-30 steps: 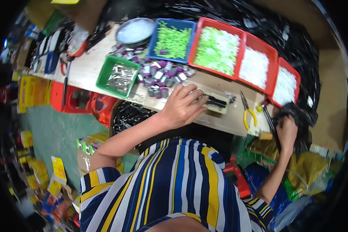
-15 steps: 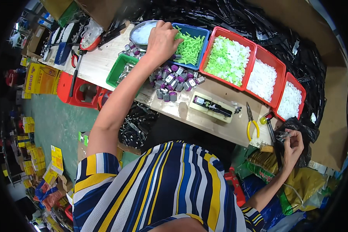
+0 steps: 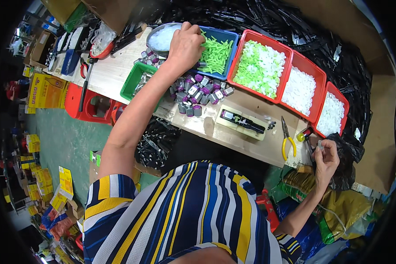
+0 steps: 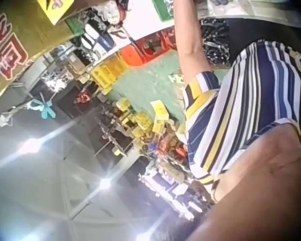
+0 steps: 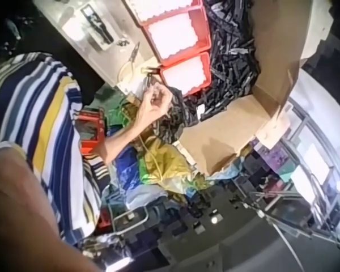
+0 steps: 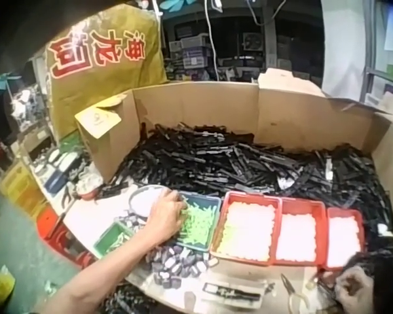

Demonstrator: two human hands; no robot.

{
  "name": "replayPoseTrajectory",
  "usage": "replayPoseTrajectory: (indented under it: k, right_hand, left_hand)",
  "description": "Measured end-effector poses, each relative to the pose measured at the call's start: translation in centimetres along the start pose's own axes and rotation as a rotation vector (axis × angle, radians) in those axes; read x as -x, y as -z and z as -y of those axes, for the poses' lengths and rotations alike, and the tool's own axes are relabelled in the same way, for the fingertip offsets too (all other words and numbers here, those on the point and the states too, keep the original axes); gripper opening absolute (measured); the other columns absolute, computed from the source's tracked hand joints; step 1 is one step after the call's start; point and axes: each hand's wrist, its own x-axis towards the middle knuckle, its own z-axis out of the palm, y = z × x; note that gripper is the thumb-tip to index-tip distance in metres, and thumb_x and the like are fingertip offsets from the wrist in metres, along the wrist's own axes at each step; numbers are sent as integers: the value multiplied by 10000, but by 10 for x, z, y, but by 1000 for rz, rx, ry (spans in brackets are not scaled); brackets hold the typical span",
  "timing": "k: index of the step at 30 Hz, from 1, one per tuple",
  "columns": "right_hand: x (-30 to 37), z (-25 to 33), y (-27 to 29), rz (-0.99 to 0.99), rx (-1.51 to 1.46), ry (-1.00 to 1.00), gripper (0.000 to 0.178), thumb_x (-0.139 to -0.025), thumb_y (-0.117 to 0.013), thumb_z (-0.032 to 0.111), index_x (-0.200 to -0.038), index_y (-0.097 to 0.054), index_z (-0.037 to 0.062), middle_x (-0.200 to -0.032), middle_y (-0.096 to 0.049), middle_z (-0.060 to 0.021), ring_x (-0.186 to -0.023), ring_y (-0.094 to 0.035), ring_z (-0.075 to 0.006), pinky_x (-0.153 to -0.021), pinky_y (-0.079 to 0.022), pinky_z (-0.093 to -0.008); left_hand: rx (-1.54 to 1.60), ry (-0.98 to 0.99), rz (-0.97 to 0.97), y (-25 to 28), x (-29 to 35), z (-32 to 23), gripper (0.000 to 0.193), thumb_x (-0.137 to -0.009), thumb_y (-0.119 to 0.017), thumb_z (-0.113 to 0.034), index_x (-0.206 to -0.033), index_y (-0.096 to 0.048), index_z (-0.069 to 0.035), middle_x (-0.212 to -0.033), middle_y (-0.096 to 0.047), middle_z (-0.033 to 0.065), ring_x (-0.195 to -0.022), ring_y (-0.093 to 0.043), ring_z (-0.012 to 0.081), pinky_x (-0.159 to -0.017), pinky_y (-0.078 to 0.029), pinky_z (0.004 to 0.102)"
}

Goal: The user is assembling small electronic or toy components at a factory workbench, using pliers and a small power tool.

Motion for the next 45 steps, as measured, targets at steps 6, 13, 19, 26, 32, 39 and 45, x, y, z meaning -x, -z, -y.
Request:
replayPoseTrajectory:
  k: [6,13,19,26,32,39,45]
  right_hand:
    - [-3,17,-16,30,30,15,116,-873,-602,-74,-963,-568,-9,-930,-505,19,-694,-456,-26,-606,-372,-176]
    - [-1,20,-18,43,28,-14,143,-836,-619,-81,-963,-592,-21,-978,-531,2,-745,-454,-37,-654,-372,-179]
    - [-1,19,-23,44,39,-7,141,-820,-622,-75,-947,-597,-21,-966,-536,-1,-737,-456,-49,-638,-364,-187]
    - [0,13,-24,55,17,7,178,-817,-636,-76,-984,-612,-19,-971,-551,-4,-743,-462,-51,-640,-365,-188]
    - [-4,16,-31,17,-99,-97,315,-814,-680,-83,-1117,-608,-35,-966,-582,-18,-796,-492,-60,-692,-404,-203]
    - [-13,8,-37,33,-42,-76,221,-811,-703,-57,-1020,-649,-9,-907,-602,10,-796,-499,-60,-678,-402,-204]
    - [-18,21,-45,80,64,53,190,-815,-696,-30,-998,-657,8,-943,-608,7,-806,-499,-54,-643,-362,-202]
  left_hand:
    - [-143,-26,123,-5,4,5,135,-677,-727,-41,-811,-738,-49,-891,-633,66,-923,-549,275,-792,-484,377]
    - [6,-45,-24,2,1,6,89,-672,-736,-88,-752,-715,-54,-858,-609,78,-937,-538,277,-736,-468,384]
    - [-141,-79,58,-11,-5,3,131,-676,-763,-133,-799,-732,-100,-899,-604,47,-949,-534,253,-764,-460,394]
    - [8,-35,63,-9,-5,4,119,-689,-727,-74,-808,-735,-81,-831,-637,45,-930,-542,258,-773,-473,379]
    - [102,72,-9,36,-15,12,80,-805,-676,-112,-857,-711,-62,-849,-690,140,-779,-670,343,-684,-528,436]
    - [-66,22,294,61,-10,56,94,-789,-631,0,-861,-690,3,-850,-680,167,-796,-667,352,-691,-521,421]
    - [-92,-74,427,49,-8,65,137,-737,-607,34,-850,-684,22,-868,-678,177,-823,-662,363,-716,-519,438]
